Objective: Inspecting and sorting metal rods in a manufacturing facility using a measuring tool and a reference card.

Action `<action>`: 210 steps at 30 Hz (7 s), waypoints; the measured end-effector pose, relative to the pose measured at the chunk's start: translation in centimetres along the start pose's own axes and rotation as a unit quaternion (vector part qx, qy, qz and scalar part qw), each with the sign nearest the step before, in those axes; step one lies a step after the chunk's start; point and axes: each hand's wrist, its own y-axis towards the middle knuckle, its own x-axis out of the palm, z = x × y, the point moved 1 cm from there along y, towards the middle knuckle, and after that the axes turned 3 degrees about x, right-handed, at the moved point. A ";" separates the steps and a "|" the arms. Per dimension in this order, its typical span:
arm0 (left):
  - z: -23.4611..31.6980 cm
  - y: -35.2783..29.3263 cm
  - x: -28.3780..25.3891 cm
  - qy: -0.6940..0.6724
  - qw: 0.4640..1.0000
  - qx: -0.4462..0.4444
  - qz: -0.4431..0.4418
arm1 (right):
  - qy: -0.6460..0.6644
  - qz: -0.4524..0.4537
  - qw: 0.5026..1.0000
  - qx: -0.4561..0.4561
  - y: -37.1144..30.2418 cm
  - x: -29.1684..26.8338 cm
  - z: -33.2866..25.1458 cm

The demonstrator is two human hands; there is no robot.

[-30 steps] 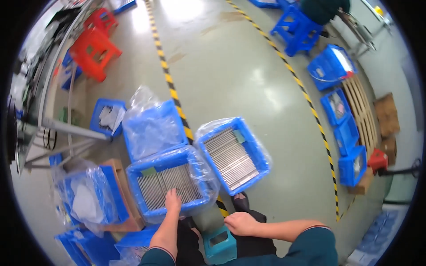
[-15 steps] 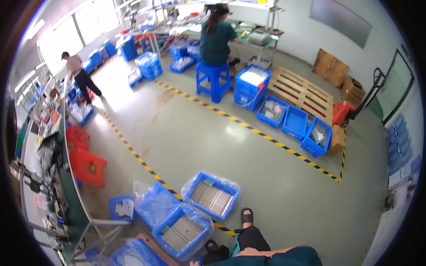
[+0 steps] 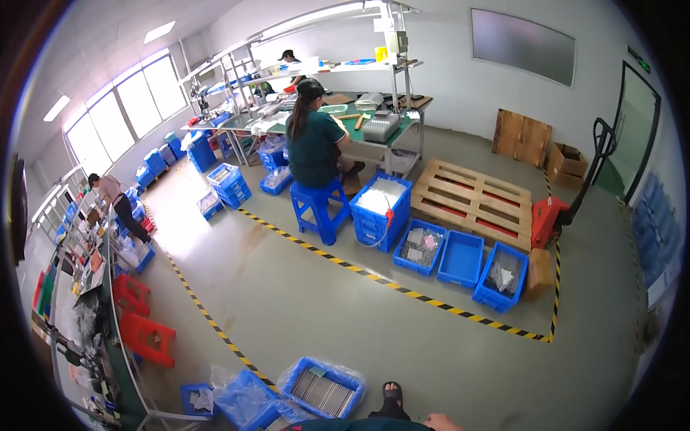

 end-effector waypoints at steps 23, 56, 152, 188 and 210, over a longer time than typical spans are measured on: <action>-0.8 13.9 -3.6 -0.150 0.946 -0.285 0.033 | -0.103 -0.118 0.965 -0.209 35.3 -26.6 -33.5; -40.3 68.6 -44.4 -0.421 0.792 -0.413 0.159 | -0.220 0.058 0.918 -0.323 84.1 -51.4 -136.0; -182.2 268.8 -198.8 -0.499 0.808 -0.297 0.096 | -0.040 0.013 0.999 -0.017 185.8 -59.4 -322.6; -155.2 362.9 -239.6 -0.128 0.916 0.153 0.349 | -0.412 0.646 0.592 -0.252 218.5 -150.0 -400.3; -153.0 365.8 -237.4 -0.028 0.963 0.095 0.251 | -0.260 0.742 0.618 0.013 225.4 -168.6 -405.7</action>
